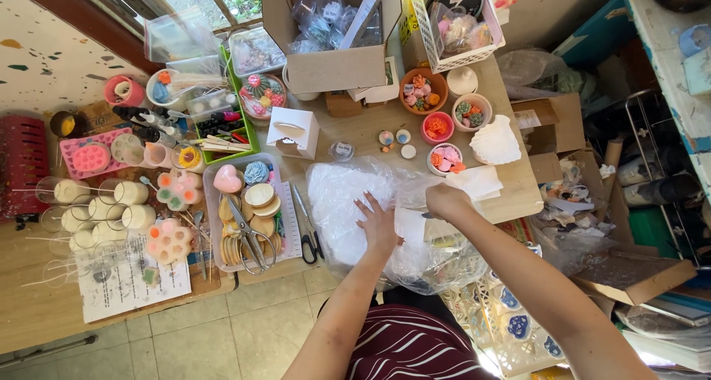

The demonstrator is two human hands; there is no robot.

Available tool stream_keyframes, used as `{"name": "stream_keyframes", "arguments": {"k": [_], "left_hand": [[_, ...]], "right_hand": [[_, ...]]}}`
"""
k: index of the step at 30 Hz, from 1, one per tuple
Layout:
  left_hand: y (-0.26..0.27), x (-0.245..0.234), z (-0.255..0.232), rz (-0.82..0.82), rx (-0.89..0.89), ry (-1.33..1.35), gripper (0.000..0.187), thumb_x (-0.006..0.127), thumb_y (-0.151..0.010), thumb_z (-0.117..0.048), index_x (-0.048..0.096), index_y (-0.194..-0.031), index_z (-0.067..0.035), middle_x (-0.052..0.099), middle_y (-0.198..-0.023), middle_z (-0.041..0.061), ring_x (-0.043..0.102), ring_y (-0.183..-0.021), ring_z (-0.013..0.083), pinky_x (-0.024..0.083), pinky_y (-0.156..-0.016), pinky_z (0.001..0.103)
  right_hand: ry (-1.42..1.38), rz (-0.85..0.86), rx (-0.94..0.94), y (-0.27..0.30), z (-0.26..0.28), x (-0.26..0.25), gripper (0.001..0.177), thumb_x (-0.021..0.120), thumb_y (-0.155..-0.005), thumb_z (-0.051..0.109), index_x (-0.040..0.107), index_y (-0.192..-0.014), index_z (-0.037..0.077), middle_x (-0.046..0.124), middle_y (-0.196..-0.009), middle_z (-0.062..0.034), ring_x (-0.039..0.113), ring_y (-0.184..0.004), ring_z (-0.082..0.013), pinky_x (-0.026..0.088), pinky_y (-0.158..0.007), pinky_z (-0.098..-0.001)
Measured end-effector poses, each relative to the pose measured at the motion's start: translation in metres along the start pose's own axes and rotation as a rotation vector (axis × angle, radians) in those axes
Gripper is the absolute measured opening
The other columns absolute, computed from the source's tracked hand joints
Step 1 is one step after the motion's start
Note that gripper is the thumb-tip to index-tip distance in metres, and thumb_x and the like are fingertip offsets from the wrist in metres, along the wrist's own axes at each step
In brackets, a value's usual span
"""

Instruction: Preparing wax and other materials on a workbench for candle making.

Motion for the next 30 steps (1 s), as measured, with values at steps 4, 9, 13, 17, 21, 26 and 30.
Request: {"name": "stream_keyframes", "arguments": {"k": [4,9,13,17,21,26,30], "left_hand": [[-0.001,0.002,-0.001,-0.014,0.001,0.0,0.128,0.102,-0.048,-0.042,0.034,-0.156,-0.036,0.003,-0.161,0.036,0.008,-0.144,0.0676,0.051,-0.091,0.073],[-0.004,-0.002,-0.001,0.021,-0.013,-0.013,0.119,0.102,-0.049,-0.042,0.041,-0.152,-0.035,0.002,-0.162,0.036,0.006,-0.145,0.0668,0.05,-0.093,0.072],[-0.004,0.002,-0.001,0.023,-0.012,-0.009,0.115,0.101,-0.052,-0.042,0.043,-0.15,-0.033,0.001,-0.163,0.037,0.007,-0.146,0.0669,0.051,-0.094,0.072],[-0.003,0.0,-0.001,0.064,-0.033,0.026,0.117,0.102,-0.051,-0.039,0.042,-0.151,-0.034,0.0,-0.164,0.033,0.005,-0.147,0.0646,0.049,-0.096,0.071],[-0.004,0.005,0.001,0.034,-0.024,0.019,0.113,0.101,-0.052,-0.04,0.044,-0.15,-0.031,0.0,-0.163,0.035,0.005,-0.147,0.0654,0.048,-0.097,0.072],[-0.008,0.007,0.001,0.036,-0.03,0.031,0.115,0.102,-0.052,-0.039,0.044,-0.15,-0.031,-0.002,-0.163,0.034,0.003,-0.147,0.0648,0.047,-0.097,0.073],[-0.003,0.003,0.001,0.064,-0.03,0.012,0.116,0.101,-0.054,-0.044,0.042,-0.152,-0.027,-0.001,-0.164,0.035,0.003,-0.147,0.0656,0.047,-0.098,0.073]], "right_hand": [[-0.002,0.007,-0.021,-0.017,-0.007,0.007,0.015,0.066,-0.075,-0.008,0.074,-0.087,-0.01,0.075,-0.087,-0.0231,0.076,-0.072,-0.0292,0.058,-0.06,-0.0417],[-0.014,0.043,0.0,-0.022,-0.003,0.014,0.014,0.062,-0.079,-0.009,0.073,-0.088,-0.011,0.076,-0.086,-0.0229,0.076,-0.068,-0.0278,0.059,-0.058,-0.041],[-0.047,0.048,-0.018,-0.024,0.0,0.022,0.015,0.061,-0.081,-0.007,0.073,-0.088,-0.011,0.076,-0.084,-0.0228,0.075,-0.065,-0.0276,0.057,-0.057,-0.041],[-0.049,0.041,-0.013,-0.046,-0.015,0.048,0.014,0.061,-0.082,-0.004,0.073,-0.087,-0.01,0.077,-0.085,-0.0227,0.077,-0.068,-0.029,0.06,-0.061,-0.043],[-0.284,-0.292,-0.105,-0.034,-0.026,0.083,0.038,0.044,-0.091,0.022,0.072,-0.088,-0.003,0.07,-0.102,-0.0286,0.069,-0.094,-0.0425,0.052,-0.087,-0.0522],[-0.405,-0.233,0.047,-0.009,-0.059,0.171,0.048,0.034,-0.102,0.029,0.073,-0.099,0.001,0.073,-0.116,-0.0297,0.07,-0.11,-0.0414,0.051,-0.102,-0.0505],[-0.336,-0.39,-0.081,-0.059,-0.093,0.26,0.045,0.032,-0.101,0.031,0.062,-0.119,0.002,0.064,-0.126,-0.0261,0.063,-0.115,-0.0431,0.049,-0.097,-0.0553]]}}
Point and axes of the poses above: each hand's wrist, its own y-axis away from the middle knuckle, its own x-axis out of the palm, z = x × y, the point moved 9 cm from there along -y, towards the middle knuckle
